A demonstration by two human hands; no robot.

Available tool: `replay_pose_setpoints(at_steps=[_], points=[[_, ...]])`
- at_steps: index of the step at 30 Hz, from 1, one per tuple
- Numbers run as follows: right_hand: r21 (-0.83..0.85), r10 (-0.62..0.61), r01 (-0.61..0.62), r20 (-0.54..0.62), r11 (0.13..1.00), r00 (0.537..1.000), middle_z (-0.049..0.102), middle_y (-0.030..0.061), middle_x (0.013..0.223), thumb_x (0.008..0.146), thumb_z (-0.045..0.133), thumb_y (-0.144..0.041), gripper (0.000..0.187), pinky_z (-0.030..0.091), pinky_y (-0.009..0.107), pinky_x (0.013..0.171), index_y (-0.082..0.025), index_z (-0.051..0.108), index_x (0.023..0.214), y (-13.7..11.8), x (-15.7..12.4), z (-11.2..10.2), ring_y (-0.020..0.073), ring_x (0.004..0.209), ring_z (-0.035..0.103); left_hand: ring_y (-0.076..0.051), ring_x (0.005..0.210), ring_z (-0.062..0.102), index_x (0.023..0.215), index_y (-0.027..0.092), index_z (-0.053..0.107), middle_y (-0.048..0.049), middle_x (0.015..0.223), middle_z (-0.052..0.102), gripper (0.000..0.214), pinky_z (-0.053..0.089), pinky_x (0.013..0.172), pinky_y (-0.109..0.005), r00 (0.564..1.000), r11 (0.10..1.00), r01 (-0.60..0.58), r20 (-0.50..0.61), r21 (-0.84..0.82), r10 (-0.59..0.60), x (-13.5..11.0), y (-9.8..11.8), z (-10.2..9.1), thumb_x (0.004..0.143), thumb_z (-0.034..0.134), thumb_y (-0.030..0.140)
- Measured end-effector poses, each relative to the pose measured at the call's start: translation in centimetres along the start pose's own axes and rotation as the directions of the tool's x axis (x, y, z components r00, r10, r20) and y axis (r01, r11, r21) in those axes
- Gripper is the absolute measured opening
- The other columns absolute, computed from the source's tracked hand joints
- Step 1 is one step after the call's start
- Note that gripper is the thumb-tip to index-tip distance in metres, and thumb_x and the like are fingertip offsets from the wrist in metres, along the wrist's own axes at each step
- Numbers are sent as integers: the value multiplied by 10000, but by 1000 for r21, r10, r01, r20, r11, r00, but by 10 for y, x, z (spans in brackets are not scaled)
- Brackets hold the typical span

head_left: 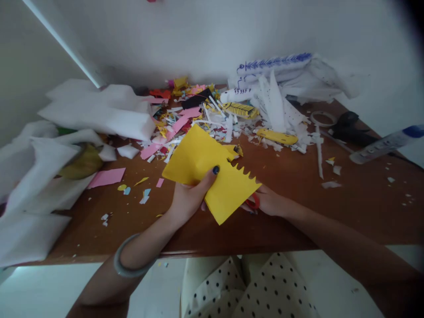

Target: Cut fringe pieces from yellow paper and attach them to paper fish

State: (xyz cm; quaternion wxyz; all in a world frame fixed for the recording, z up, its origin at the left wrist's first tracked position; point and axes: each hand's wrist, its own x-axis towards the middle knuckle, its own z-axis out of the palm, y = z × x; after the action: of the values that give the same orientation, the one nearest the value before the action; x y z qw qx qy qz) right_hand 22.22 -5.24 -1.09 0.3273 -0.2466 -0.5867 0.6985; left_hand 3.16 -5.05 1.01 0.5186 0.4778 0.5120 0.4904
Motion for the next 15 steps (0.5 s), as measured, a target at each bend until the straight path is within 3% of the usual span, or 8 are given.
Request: replay_pose_setpoints(at_steps=[8, 15], points=[[-59, -7, 8, 9, 998, 1000, 452, -75, 524, 903, 524, -397, 280, 290, 188, 353, -217, 425, 712, 1, 1, -3, 53, 374, 374, -74, 286, 430, 754, 172, 607, -2, 561, 636, 386, 324, 209, -206, 999, 997, -51, 6, 54, 50, 0, 3, -2, 773, 755, 527], [-134, -42, 38, -23, 990, 999, 461, -35, 517, 922, 494, -490, 408, 370, 235, 459, -214, 437, 627, 8, 2, 4, 87, 460, 417, -78, 305, 438, 715, 181, 584, 19, 511, 581, 399, 362, 251, -202, 997, 997, -59, 60, 55, 56, -10, -11, 3, 839, 677, 549]])
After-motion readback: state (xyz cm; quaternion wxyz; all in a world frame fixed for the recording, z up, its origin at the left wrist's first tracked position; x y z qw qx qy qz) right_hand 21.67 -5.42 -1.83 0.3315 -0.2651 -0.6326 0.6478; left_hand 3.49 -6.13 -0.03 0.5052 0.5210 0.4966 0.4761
